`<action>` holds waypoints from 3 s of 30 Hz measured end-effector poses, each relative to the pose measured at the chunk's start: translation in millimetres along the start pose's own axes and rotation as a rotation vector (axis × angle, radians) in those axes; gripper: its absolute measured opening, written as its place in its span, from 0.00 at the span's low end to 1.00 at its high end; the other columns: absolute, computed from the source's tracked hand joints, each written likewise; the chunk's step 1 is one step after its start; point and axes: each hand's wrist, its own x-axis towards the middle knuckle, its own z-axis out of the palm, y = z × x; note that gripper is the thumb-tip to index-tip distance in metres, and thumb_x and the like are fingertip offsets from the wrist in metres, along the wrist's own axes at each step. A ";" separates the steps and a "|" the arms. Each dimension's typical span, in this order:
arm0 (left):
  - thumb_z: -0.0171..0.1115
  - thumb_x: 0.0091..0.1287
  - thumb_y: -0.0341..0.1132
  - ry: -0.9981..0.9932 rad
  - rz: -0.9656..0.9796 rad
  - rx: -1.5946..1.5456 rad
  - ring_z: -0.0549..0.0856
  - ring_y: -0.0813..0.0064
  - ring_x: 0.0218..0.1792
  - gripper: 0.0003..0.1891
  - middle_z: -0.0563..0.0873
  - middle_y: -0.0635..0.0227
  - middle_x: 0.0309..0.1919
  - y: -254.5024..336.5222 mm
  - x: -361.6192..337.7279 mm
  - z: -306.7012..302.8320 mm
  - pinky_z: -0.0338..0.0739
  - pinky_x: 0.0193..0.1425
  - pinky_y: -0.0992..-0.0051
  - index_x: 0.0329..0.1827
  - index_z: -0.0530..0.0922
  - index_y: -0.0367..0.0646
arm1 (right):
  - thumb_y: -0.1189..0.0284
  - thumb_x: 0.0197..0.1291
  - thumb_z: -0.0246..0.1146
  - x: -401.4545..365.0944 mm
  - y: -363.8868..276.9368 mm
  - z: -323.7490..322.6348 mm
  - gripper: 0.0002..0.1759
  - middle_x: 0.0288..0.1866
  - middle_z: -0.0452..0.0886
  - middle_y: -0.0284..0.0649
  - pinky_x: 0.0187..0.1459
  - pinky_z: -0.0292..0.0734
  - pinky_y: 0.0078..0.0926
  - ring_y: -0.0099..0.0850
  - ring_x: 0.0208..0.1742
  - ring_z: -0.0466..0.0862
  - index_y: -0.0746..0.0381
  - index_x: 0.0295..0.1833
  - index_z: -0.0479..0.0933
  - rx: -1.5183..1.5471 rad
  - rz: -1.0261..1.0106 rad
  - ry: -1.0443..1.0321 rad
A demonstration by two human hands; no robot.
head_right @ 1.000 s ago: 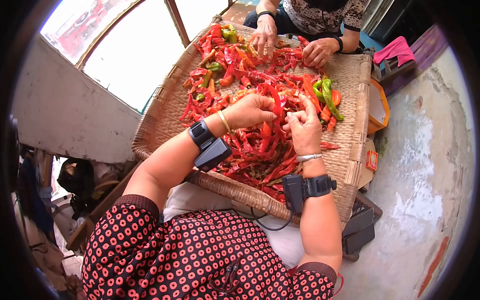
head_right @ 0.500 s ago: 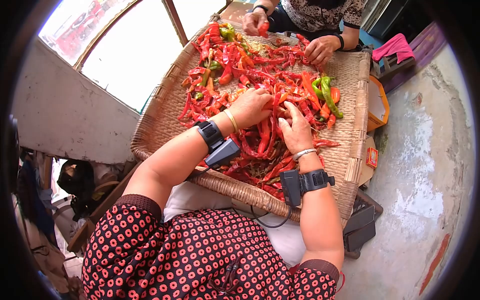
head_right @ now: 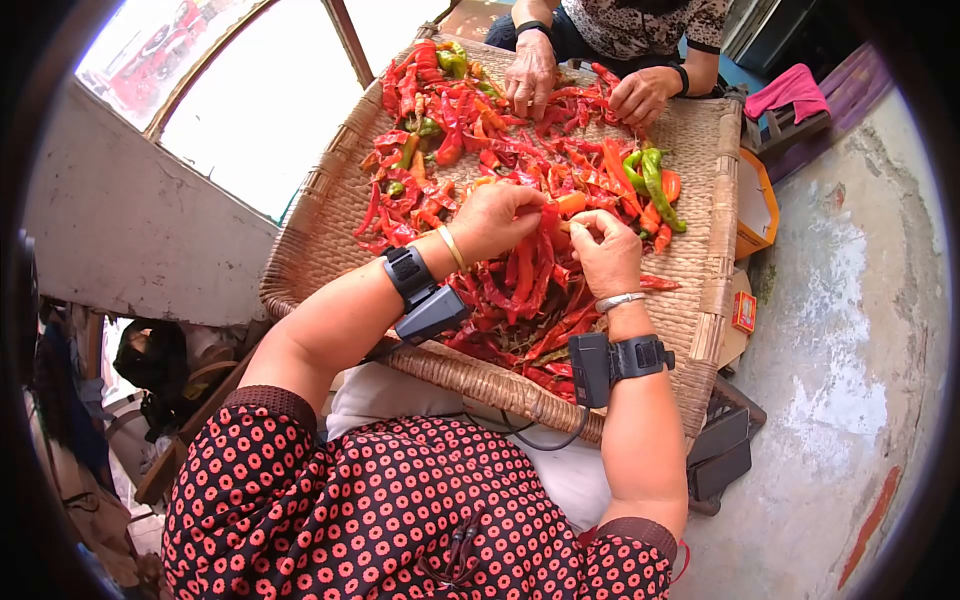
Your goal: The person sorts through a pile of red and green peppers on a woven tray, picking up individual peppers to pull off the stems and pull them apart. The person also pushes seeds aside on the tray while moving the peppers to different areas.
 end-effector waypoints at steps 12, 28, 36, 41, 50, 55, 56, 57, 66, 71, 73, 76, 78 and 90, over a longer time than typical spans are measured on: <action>0.61 0.57 0.36 0.255 -0.293 -0.335 0.83 0.74 0.32 0.13 0.84 0.61 0.30 -25.7 6.5 -0.3 0.76 0.37 0.77 0.41 0.78 0.36 | 0.70 0.59 0.56 11.2 8.0 -47.9 0.08 0.24 0.77 0.36 0.15 0.70 0.14 0.18 0.17 0.74 0.63 0.39 0.73 0.818 0.052 0.419; 0.60 0.59 0.30 0.100 -0.169 -0.458 0.80 0.86 0.33 0.11 0.83 0.69 0.31 -9.4 0.1 4.4 0.75 0.37 0.83 0.42 0.77 0.34 | 0.68 0.60 0.55 16.7 25.0 -48.5 0.16 0.25 0.77 0.35 0.17 0.68 0.12 0.18 0.19 0.75 0.65 0.51 0.71 0.513 0.111 0.516; 0.60 0.58 0.28 -0.082 -0.070 -0.650 0.80 0.86 0.33 0.10 0.83 0.69 0.31 3.6 -3.5 6.6 0.75 0.38 0.83 0.42 0.77 0.36 | 0.63 0.57 0.60 3.9 5.2 -15.6 0.26 0.28 0.77 0.34 0.19 0.68 0.08 0.16 0.22 0.76 0.67 0.57 0.65 0.535 0.118 -0.128; 0.60 0.58 0.27 -0.170 0.005 -0.462 0.81 0.83 0.35 0.09 0.84 0.68 0.32 3.2 -3.6 2.3 0.75 0.41 0.81 0.42 0.78 0.36 | 0.64 0.56 0.60 3.5 1.4 -16.7 0.26 0.26 0.77 0.35 0.15 0.67 0.08 0.16 0.19 0.75 0.67 0.56 0.64 0.568 0.219 -0.062; 0.59 0.58 0.30 -0.199 0.203 -0.406 0.82 0.76 0.35 0.08 0.84 0.65 0.34 -3.5 -3.1 5.3 0.76 0.42 0.77 0.40 0.79 0.39 | 0.67 0.58 0.58 2.8 7.4 -19.6 0.14 0.27 0.77 0.31 0.14 0.67 0.09 0.16 0.19 0.75 0.62 0.47 0.72 0.387 0.415 -0.248; 0.56 0.60 0.35 -0.080 0.099 -0.202 0.82 0.66 0.37 0.09 0.82 0.63 0.36 -0.3 8.4 -7.4 0.76 0.41 0.70 0.40 0.78 0.42 | 0.71 0.57 0.58 2.7 3.0 -22.7 0.11 0.29 0.78 0.31 0.17 0.67 0.10 0.16 0.20 0.75 0.63 0.44 0.73 0.354 0.355 -0.161; 0.57 0.58 0.34 0.038 0.161 -0.015 0.82 0.64 0.38 0.10 0.80 0.63 0.40 -3.6 10.0 -5.3 0.77 0.41 0.69 0.43 0.76 0.44 | 0.71 0.57 0.58 3.2 4.1 -23.4 0.11 0.29 0.78 0.31 0.17 0.67 0.10 0.16 0.20 0.75 0.63 0.44 0.73 0.355 0.355 -0.160; 0.57 0.57 0.33 0.156 0.221 0.171 0.81 0.63 0.38 0.13 0.78 0.64 0.44 -8.1 11.8 -2.0 0.77 0.40 0.69 0.46 0.75 0.46 | 0.71 0.56 0.58 4.0 5.7 -24.3 0.12 0.29 0.77 0.31 0.17 0.68 0.10 0.16 0.21 0.75 0.63 0.45 0.73 0.359 0.361 -0.173; 0.56 0.55 0.34 -0.196 0.179 0.427 0.81 0.62 0.34 0.12 0.77 0.66 0.38 -21.7 12.4 1.6 0.76 0.36 0.65 0.44 0.76 0.50 | 0.76 0.55 0.57 6.0 7.8 -30.7 0.27 0.33 0.76 0.33 0.17 0.69 0.09 0.16 0.22 0.76 0.65 0.61 0.59 0.490 0.244 -0.121; 0.53 0.57 0.32 -0.152 0.215 0.361 0.81 0.61 0.35 0.12 0.78 0.66 0.40 -21.8 8.9 4.2 0.76 0.37 0.65 0.45 0.75 0.50 | 0.78 0.55 0.55 8.2 7.5 -41.5 0.31 0.34 0.76 0.34 0.19 0.71 0.09 0.17 0.23 0.76 0.63 0.65 0.55 0.498 0.191 0.006; 0.52 0.57 0.31 -0.170 0.212 0.363 0.81 0.61 0.37 0.14 0.78 0.65 0.42 -16.7 8.3 2.1 0.76 0.37 0.65 0.47 0.74 0.50 | 0.78 0.55 0.56 10.4 10.8 -48.4 0.31 0.35 0.76 0.34 0.19 0.71 0.09 0.15 0.23 0.75 0.64 0.65 0.54 0.469 0.187 0.054; 0.51 0.57 0.30 -0.211 0.184 0.376 0.81 0.61 0.38 0.16 0.78 0.63 0.42 -15.0 7.1 1.4 0.76 0.37 0.65 0.49 0.73 0.50 | 0.79 0.53 0.56 11.2 7.8 -61.9 0.31 0.33 0.77 0.35 0.18 0.68 0.11 0.15 0.22 0.73 0.66 0.64 0.57 0.276 0.113 0.258; 0.51 0.57 0.30 -0.233 0.161 0.387 0.81 0.61 0.38 0.16 0.78 0.62 0.42 -14.8 7.1 1.5 0.76 0.37 0.65 0.50 0.73 0.50 | 0.78 0.52 0.57 12.9 13.2 -73.1 0.31 0.33 0.78 0.36 0.21 0.70 0.15 0.18 0.23 0.74 0.66 0.63 0.58 0.148 0.123 0.304; 0.52 0.56 0.32 -0.287 0.130 0.495 0.81 0.63 0.37 0.16 0.78 0.65 0.37 -10.6 10.3 1.2 0.76 0.37 0.66 0.50 0.75 0.51 | 0.73 0.48 0.61 0.8 0.9 -29.8 0.20 0.42 0.77 0.42 0.40 0.75 0.30 0.36 0.34 0.80 0.58 0.50 0.73 -0.515 -0.164 0.089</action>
